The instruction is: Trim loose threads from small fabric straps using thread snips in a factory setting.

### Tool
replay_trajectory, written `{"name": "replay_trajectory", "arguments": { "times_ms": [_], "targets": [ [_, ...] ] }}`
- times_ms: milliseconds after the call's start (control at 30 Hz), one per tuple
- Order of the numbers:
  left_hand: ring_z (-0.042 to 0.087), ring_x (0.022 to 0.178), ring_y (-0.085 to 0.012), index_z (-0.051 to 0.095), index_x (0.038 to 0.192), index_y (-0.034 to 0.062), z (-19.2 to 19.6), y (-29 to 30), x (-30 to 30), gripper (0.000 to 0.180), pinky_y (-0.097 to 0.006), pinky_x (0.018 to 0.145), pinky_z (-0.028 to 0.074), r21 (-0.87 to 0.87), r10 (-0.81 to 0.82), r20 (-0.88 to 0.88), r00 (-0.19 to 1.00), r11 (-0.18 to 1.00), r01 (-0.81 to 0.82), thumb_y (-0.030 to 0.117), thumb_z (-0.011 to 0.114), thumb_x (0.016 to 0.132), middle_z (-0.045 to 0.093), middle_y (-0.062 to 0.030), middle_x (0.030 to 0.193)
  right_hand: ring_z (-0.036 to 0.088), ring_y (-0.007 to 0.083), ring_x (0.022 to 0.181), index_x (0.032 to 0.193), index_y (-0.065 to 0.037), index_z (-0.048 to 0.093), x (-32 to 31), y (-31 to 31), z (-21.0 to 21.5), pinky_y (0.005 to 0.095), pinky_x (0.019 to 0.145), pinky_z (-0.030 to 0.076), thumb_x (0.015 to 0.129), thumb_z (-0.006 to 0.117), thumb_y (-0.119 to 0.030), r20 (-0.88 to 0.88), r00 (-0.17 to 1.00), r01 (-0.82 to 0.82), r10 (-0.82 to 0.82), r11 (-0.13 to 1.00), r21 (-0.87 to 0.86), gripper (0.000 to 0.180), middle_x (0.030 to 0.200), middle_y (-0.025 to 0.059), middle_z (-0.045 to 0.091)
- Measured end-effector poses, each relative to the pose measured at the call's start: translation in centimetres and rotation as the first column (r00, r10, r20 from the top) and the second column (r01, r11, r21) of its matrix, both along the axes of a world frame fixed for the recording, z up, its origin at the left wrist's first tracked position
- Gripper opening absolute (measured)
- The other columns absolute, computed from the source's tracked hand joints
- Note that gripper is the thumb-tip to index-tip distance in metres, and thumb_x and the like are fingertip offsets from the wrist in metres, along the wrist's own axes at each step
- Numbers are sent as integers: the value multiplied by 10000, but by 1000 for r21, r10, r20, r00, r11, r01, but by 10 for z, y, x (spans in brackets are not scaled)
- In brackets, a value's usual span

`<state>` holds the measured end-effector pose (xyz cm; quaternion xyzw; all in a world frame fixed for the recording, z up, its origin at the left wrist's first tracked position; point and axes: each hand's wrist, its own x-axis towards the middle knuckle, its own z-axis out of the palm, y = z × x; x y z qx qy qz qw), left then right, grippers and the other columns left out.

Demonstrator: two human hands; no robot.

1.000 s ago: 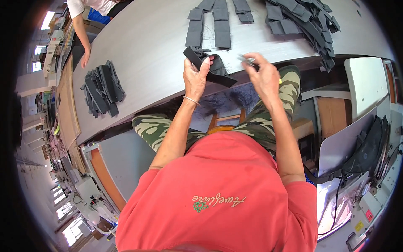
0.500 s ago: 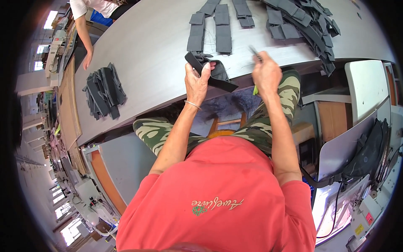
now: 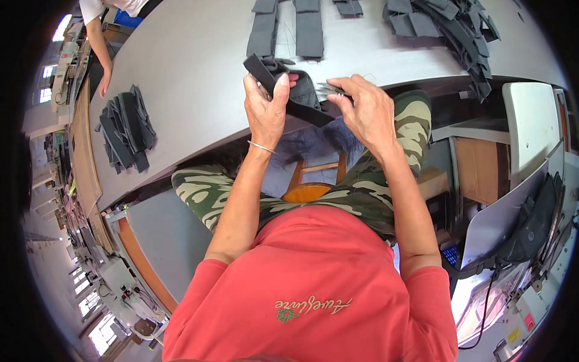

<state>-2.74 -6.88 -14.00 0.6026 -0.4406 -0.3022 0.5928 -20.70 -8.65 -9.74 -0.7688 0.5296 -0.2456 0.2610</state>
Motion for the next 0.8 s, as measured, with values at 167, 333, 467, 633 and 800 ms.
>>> {"name": "replay_trajectory", "arguments": {
  "times_ms": [167,333,467,633,800],
  "targets": [
    [491,605,-134,420,983,-31,4,-1,1,479,-300,578,445,0,-11,9,1000,1000,11,322,692,809,551,-82,693,584,260,752,975,-112,680,5,-7,-3,370,706,447,775,670,-184,-35,995,-95,91,986,-137,213,758,64,592],
    [516,619,-133,424,986,-29,7,2,-1,478,-298,582,451,-27,-22,-34,999,999,21,332,687,816,570,-90,707,554,210,737,979,-109,693,6,-9,-3,332,694,401,760,673,-157,-135,980,-171,145,964,-204,225,765,35,605],
    [640,822,-155,422,1005,-22,11,5,2,329,-273,755,505,77,-67,59,996,995,62,218,617,892,648,-149,912,551,199,730,953,-115,697,5,-9,-3,321,683,383,759,673,-162,-201,968,-198,148,945,-259,201,764,19,608],
    [522,632,-131,426,1009,-34,2,1,2,476,-302,592,456,30,-30,-10,1000,999,30,314,688,817,580,-92,728,548,211,728,910,-134,701,4,-9,-10,325,682,396,757,682,-192,-118,988,-124,95,955,-270,164,719,10,585],
    [626,829,-139,423,1017,-18,11,5,5,250,-242,704,486,57,-115,-21,993,992,117,141,582,907,637,-132,946,560,227,750,968,-118,675,-2,-9,-1,348,725,420,765,675,-158,-25,998,-58,54,979,-194,207,821,30,585]
  ]
}}
